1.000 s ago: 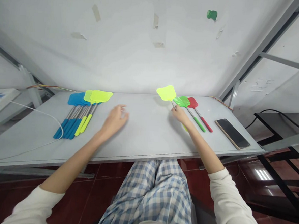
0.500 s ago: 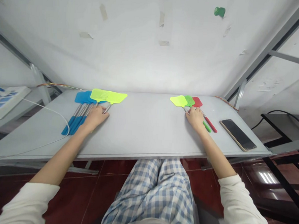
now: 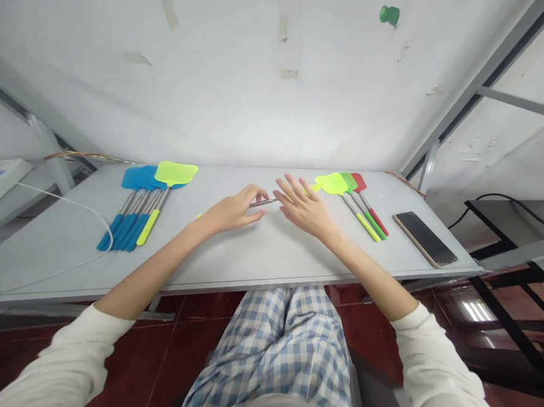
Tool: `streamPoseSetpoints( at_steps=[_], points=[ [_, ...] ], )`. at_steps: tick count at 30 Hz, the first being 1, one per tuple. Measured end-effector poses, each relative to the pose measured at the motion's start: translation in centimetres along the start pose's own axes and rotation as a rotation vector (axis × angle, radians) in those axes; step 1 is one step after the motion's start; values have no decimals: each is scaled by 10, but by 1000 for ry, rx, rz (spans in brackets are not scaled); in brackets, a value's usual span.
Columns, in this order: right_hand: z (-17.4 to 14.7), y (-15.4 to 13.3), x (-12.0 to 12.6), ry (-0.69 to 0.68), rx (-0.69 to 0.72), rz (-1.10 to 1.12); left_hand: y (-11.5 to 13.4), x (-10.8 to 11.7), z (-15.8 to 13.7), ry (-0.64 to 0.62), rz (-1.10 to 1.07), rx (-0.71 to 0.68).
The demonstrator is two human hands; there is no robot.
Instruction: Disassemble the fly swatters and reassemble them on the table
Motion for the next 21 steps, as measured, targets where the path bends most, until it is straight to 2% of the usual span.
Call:
streamPoseSetpoints(
  at_steps=[2, 6, 8, 12, 16, 18, 21],
  points=[
    [6, -1, -1, -25, 40, 23, 11, 1, 7, -21, 36, -21],
    [6, 14, -2, -83, 36, 89, 21, -2, 10, -99, 143, 10],
    [2, 20, -3, -112, 46, 99, 23, -3, 10, -109, 121, 32],
    [-6, 27, -6, -155, 7, 168, 25, -5, 11, -153, -186, 93],
    [-19, 51, -9, -237, -84, 233, 16, 0, 7, -351, -539, 209],
    [-29, 72, -7, -255, -168, 214, 6, 7, 1, -393, -574, 257],
    [-45, 95, -6, -249, -294, 117, -14, 19, -10, -375, -508, 262]
  ],
)
Point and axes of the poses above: each hand's wrist, its own z-axis towards the middle knuckle, its own x-axis out of the back of the hand, y = z × x, the point moved 2 cm from there along z, towards the middle knuckle, and after that the axes turned 6 degrees about y, right-handed, at the moved point
